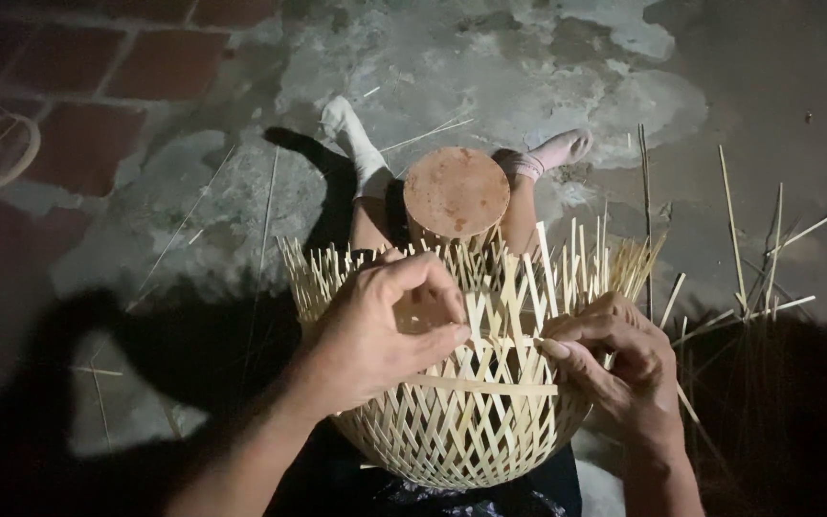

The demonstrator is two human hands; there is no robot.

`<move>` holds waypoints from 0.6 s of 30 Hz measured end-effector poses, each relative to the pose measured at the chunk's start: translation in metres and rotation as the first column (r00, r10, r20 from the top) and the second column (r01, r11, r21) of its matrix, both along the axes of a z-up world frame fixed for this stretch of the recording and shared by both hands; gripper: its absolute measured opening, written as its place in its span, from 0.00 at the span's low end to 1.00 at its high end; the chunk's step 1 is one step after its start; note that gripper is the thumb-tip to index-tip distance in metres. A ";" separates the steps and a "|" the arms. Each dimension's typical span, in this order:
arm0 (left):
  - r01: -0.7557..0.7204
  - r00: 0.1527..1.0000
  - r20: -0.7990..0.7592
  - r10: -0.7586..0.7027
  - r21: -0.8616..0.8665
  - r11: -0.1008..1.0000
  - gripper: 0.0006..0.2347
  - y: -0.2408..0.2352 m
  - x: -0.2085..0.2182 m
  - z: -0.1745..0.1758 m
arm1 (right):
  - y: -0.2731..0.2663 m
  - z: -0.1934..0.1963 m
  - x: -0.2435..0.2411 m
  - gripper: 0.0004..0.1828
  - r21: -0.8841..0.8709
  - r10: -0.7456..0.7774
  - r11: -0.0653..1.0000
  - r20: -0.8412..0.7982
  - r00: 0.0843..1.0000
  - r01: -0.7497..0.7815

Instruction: Weaving thin bamboo strips around a wooden mold to create a basket structure while sitting on the floor.

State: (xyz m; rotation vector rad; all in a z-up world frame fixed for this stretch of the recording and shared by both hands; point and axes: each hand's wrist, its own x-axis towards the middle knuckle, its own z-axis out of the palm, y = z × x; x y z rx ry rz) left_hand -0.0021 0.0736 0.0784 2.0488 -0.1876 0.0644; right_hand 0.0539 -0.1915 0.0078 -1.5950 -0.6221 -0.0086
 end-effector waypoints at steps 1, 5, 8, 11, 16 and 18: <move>0.000 0.997 -0.077 0.001 0.017 1.000 0.08 0.003 -0.002 0.007 | 0.001 0.002 -0.001 0.03 -0.001 -0.005 1.000 -0.043 0.999 0.005; 0.113 0.971 0.216 -0.106 -0.021 0.993 0.07 -0.001 -0.008 0.014 | 0.002 0.006 0.002 0.04 -0.020 -0.034 0.999 -0.056 0.998 0.032; 0.008 0.993 0.118 -0.020 0.104 0.994 0.08 -0.011 -0.009 0.023 | 0.001 0.004 0.005 0.05 -0.115 -0.044 0.992 0.075 0.996 0.053; -0.212 0.886 0.463 -0.009 0.423 0.881 0.08 -0.020 -0.011 0.029 | 0.000 0.002 0.002 0.05 -0.091 -0.069 0.994 -0.082 0.994 0.061; -0.248 0.839 0.538 -0.080 0.510 0.824 0.07 -0.022 -0.012 0.014 | 0.001 0.002 0.002 0.05 -0.114 -0.076 0.991 -0.035 0.996 0.072; -0.335 0.792 0.608 -0.059 0.513 0.790 0.07 -0.027 -0.009 0.014 | 0.002 0.003 0.003 0.04 -0.093 -0.063 0.994 -0.035 0.997 0.059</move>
